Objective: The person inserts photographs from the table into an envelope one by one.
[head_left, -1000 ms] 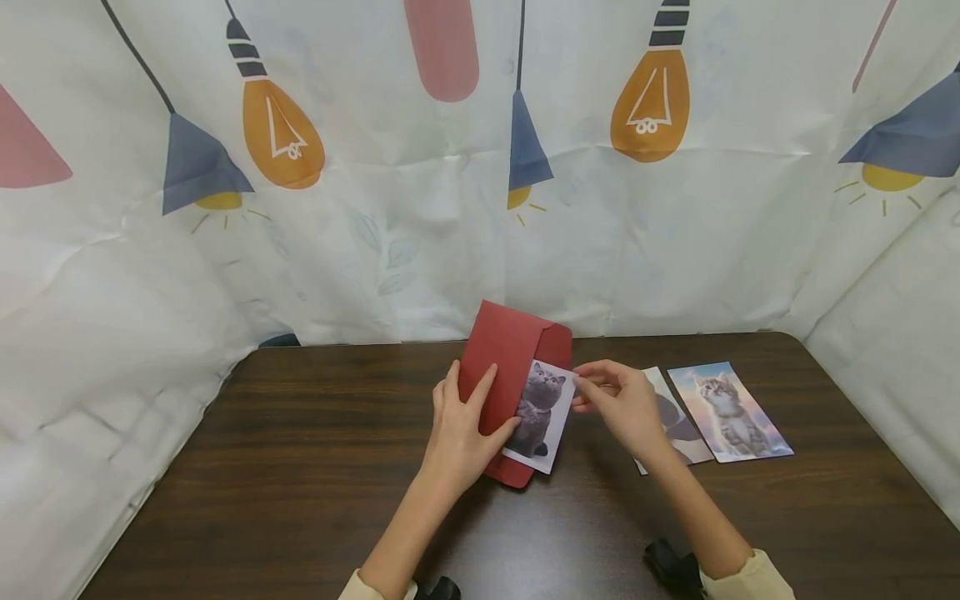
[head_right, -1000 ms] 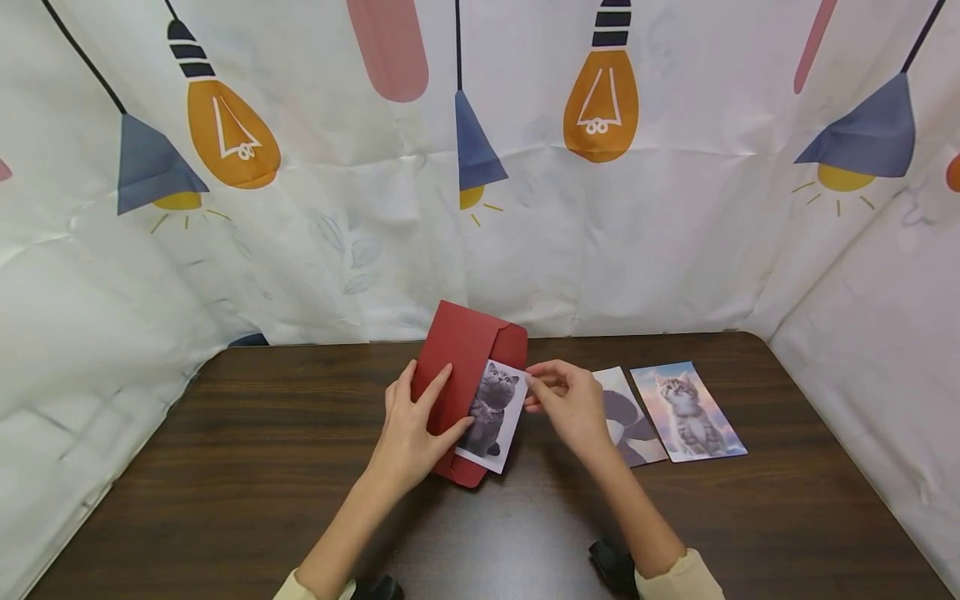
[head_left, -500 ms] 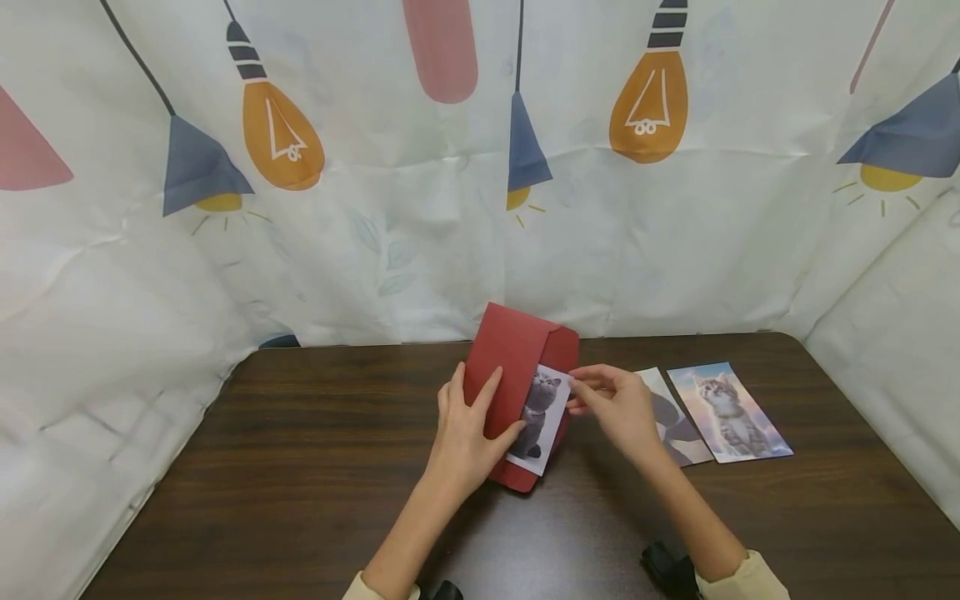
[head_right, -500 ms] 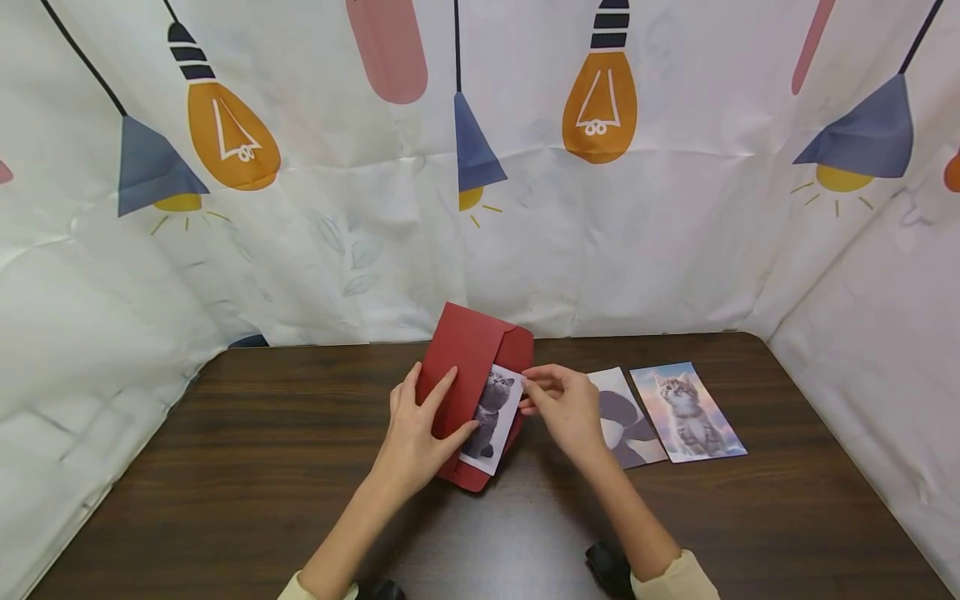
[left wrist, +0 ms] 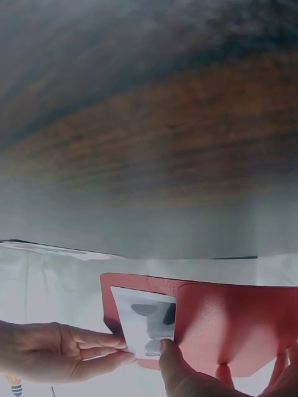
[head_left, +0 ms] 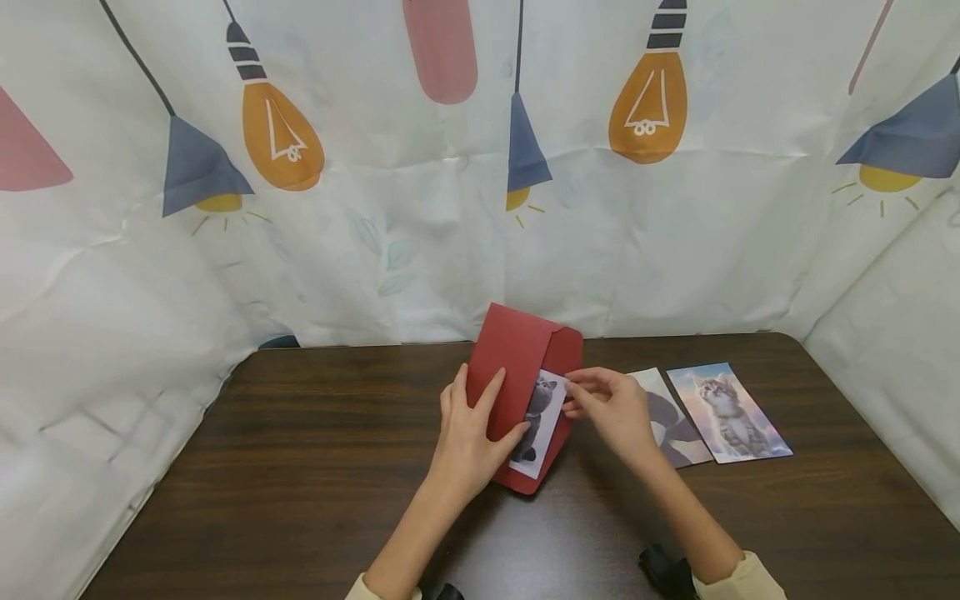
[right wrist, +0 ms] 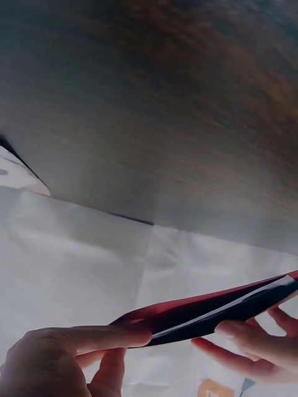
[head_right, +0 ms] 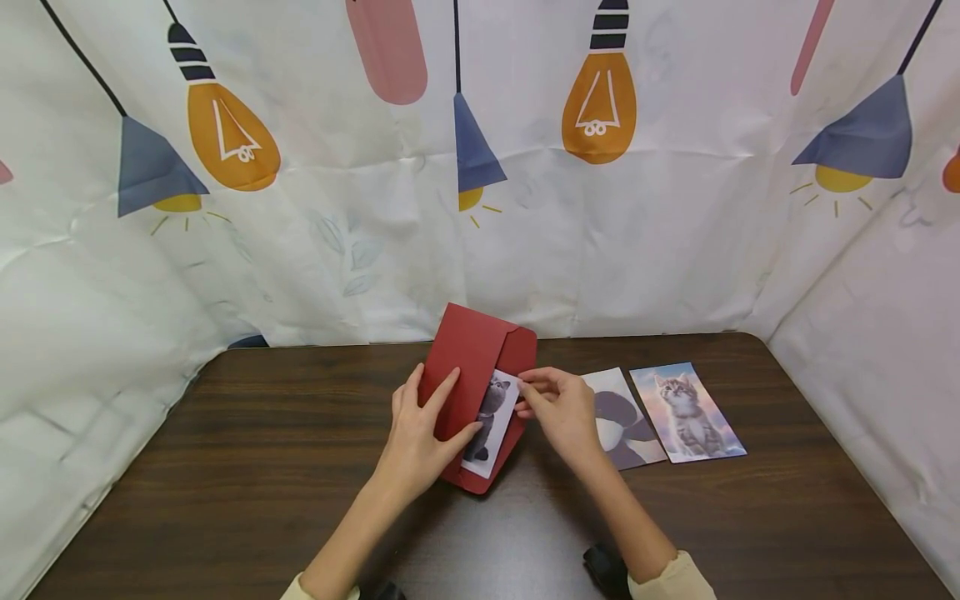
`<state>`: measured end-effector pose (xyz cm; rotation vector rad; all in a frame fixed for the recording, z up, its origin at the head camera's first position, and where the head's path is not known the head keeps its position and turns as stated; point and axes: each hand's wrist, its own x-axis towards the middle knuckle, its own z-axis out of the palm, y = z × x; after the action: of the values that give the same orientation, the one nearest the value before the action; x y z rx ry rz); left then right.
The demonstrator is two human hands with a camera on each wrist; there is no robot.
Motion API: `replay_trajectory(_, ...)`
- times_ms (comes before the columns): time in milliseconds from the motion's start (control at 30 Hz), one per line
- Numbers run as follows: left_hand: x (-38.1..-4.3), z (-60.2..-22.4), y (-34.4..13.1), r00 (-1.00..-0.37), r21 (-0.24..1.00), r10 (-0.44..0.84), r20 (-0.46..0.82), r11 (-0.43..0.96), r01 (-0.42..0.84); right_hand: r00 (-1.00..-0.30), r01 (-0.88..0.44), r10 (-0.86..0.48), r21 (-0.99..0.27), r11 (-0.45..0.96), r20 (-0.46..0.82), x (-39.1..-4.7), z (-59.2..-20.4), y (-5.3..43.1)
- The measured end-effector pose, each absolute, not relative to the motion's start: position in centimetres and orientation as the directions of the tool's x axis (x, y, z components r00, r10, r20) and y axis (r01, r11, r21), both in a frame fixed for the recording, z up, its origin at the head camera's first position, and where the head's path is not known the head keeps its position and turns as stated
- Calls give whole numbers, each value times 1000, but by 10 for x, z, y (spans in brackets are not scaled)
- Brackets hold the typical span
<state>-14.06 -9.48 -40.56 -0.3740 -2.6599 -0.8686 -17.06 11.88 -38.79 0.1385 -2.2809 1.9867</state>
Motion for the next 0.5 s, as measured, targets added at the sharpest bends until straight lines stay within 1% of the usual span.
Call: replay_trajectory(500, -139, -406, -92, -907, 538, 152, 394, 762, 361, -990, -142, -12, -984, 111, 142, -168, -391, 113)
